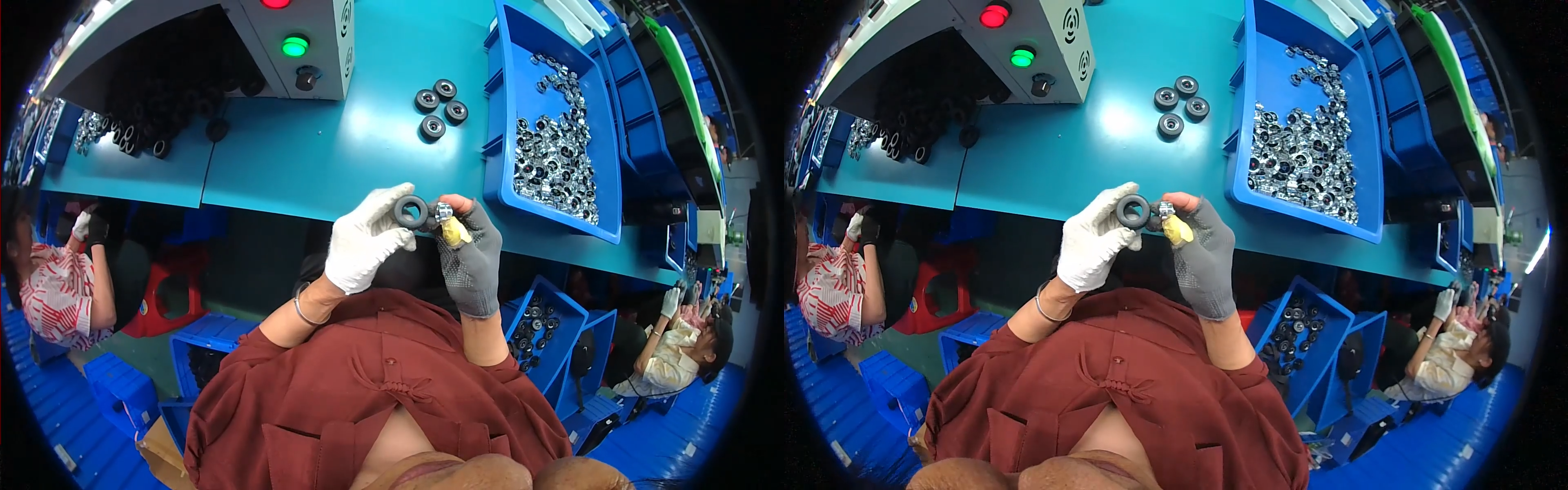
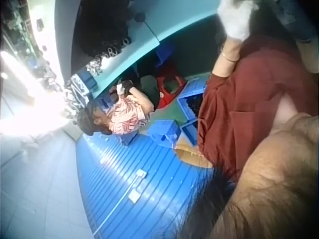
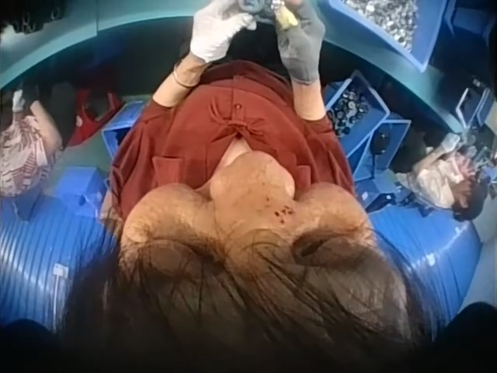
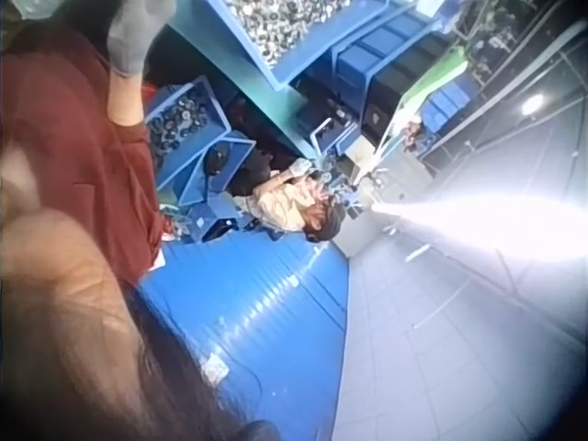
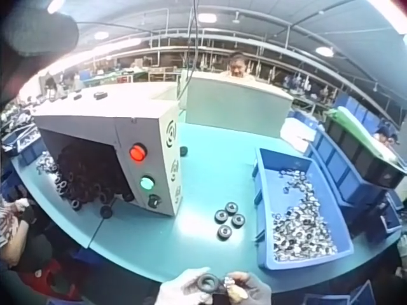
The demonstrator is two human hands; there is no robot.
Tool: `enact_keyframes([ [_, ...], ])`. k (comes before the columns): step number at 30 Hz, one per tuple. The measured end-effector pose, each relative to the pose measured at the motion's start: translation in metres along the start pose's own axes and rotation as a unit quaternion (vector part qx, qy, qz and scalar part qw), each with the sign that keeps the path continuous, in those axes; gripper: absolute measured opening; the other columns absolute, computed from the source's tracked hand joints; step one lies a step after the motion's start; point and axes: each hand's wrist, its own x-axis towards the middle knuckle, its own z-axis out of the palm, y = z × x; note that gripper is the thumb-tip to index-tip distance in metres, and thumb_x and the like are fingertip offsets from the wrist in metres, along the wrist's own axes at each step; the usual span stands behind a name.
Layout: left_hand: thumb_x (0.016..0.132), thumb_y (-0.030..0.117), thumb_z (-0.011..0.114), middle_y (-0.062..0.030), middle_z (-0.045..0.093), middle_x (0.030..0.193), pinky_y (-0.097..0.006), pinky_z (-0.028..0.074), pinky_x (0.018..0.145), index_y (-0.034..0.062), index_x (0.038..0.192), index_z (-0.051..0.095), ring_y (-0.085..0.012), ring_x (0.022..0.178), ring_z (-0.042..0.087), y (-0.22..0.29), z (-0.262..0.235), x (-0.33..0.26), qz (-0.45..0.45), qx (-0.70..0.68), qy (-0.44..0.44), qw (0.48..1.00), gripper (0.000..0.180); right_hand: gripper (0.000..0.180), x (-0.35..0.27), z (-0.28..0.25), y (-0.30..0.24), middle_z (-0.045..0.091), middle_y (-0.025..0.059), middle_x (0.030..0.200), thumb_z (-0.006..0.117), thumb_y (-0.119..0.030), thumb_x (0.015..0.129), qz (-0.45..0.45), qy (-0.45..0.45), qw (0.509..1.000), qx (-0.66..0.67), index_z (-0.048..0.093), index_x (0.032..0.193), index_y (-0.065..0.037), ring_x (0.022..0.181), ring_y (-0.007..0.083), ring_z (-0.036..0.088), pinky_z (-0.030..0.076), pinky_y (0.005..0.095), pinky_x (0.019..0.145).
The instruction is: The recorder is assembling mechanical bearings by inserting components into circular housings on a factory line.
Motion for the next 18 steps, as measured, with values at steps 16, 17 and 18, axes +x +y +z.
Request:
enact_keyframes([
  [16,0.087,-0.014,0.06,-0.0157,0.058,0.136,-0.029,0.05,0.099,-0.0043,0.142,0.049,-0.0185,0.118,0.06,-0.004,0.01,-0.008,0.009,0.053,0.021,0.998,0.056,0.034,0.006,0.008,-0.025,0.062,0.0122,0.101,0.069,0.004,0.075,-0.253,-0.091,0.854,-0.445,0.071,0.109,-0.003,0.088,0.0271,0.061,0.049,0.0325,0.074],
  [17,0.087,-0.014,0.06,-0.0157,0.058,0.136,-0.029,0.05,0.099,-0.0043,0.142,0.049,-0.0185,0.118,0.06,-0.004,0.011,-0.008,0.012,0.052,0.021,0.998,0.056,0.035,0.008,0.008,-0.026,0.062,0.0114,0.1,0.068,0.004,0.074,-0.271,-0.094,0.834,-0.472,0.071,0.108,-0.003,0.086,0.027,0.06,0.049,0.0333,0.072],
  [18,0.088,-0.013,0.06,-0.0157,0.058,0.136,-0.028,0.049,0.1,-0.0041,0.143,0.048,-0.0174,0.117,0.06,-0.005,0.013,-0.008,0.004,0.047,0.027,0.999,0.057,0.036,0.009,0.009,-0.027,0.062,0.0106,0.1,0.068,0.004,0.073,-0.288,-0.098,0.812,-0.498,0.071,0.108,-0.004,0.085,0.0269,0.059,0.048,0.0342,0.07],
])
